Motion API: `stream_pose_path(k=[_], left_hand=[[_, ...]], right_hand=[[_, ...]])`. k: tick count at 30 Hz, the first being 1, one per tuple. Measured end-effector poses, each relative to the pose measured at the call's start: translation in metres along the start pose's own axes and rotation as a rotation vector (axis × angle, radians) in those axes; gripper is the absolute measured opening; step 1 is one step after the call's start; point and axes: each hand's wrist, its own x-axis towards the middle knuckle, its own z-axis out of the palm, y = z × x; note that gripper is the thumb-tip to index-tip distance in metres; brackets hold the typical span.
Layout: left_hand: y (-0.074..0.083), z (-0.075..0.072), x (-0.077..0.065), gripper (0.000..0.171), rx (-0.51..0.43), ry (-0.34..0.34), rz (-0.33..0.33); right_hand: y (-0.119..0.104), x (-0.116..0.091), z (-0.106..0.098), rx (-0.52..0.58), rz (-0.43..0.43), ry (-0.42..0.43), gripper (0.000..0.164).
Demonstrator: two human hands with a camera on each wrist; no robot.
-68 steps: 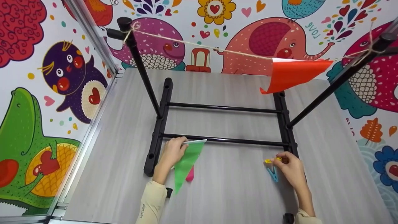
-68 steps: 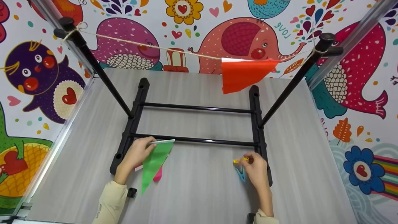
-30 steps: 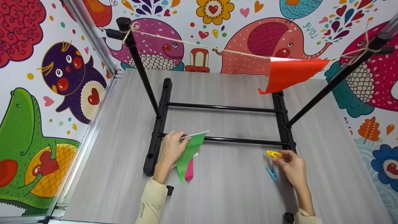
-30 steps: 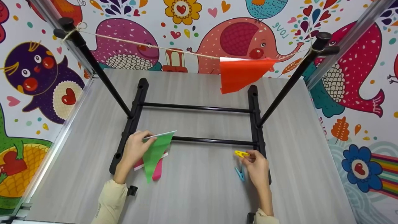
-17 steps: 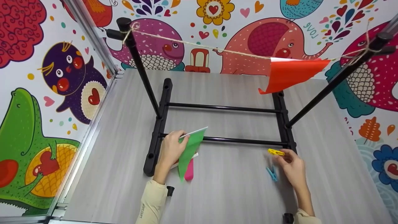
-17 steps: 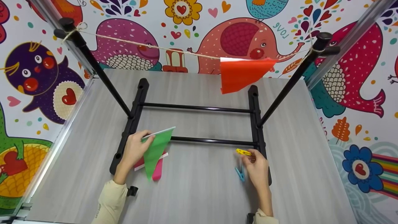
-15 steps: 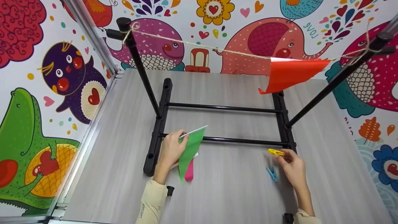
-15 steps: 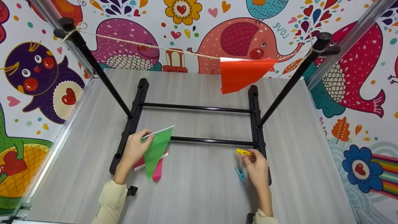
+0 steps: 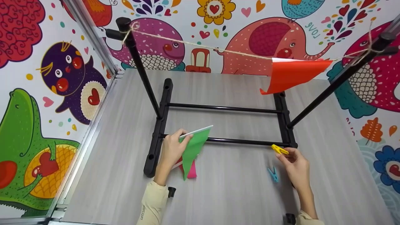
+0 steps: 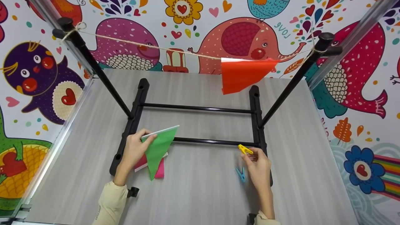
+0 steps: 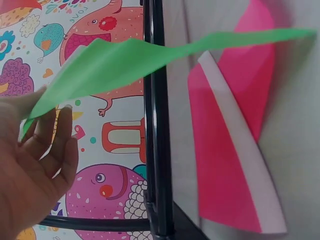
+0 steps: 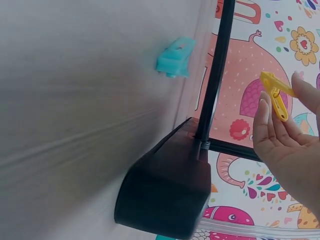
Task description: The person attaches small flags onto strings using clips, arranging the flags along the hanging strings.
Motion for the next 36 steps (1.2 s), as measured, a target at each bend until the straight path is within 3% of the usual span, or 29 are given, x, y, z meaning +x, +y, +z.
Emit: stream_pose_path(k=[5,11,20,28,32,36], left_hand=[[0.004,-0.003,0.001,0.006,-0.006,0.041,0.009],[0.008,-0.007,0.002,0.010,-0.026,0.054,0.010],[0.013,-0.008,0.004,0.013,-0.122,0.089,0.033],[0.024,-0.010,0.009,0.015,-0.202,0.116,0.038],[0.031,-0.011,0.012,0.013,-0.203,0.138,0.057],[0.036,-0.012,0.014,0.011,-0.186,0.154,0.059]], right_hand=[[-0.003,0.000,0.000,0.002,-0.013,0.002,0.028],[-0.004,0.000,0.001,0.009,-0.015,-0.001,0.027],[-0.003,0.001,0.003,0.041,-0.054,-0.016,0.031],[-0.018,-0.001,0.002,0.070,-0.023,-0.003,0.030],[-0.033,-0.003,0.000,0.070,-0.036,0.011,0.027],[-0.029,-0.002,0.001,0.045,-0.027,0.017,0.025]])
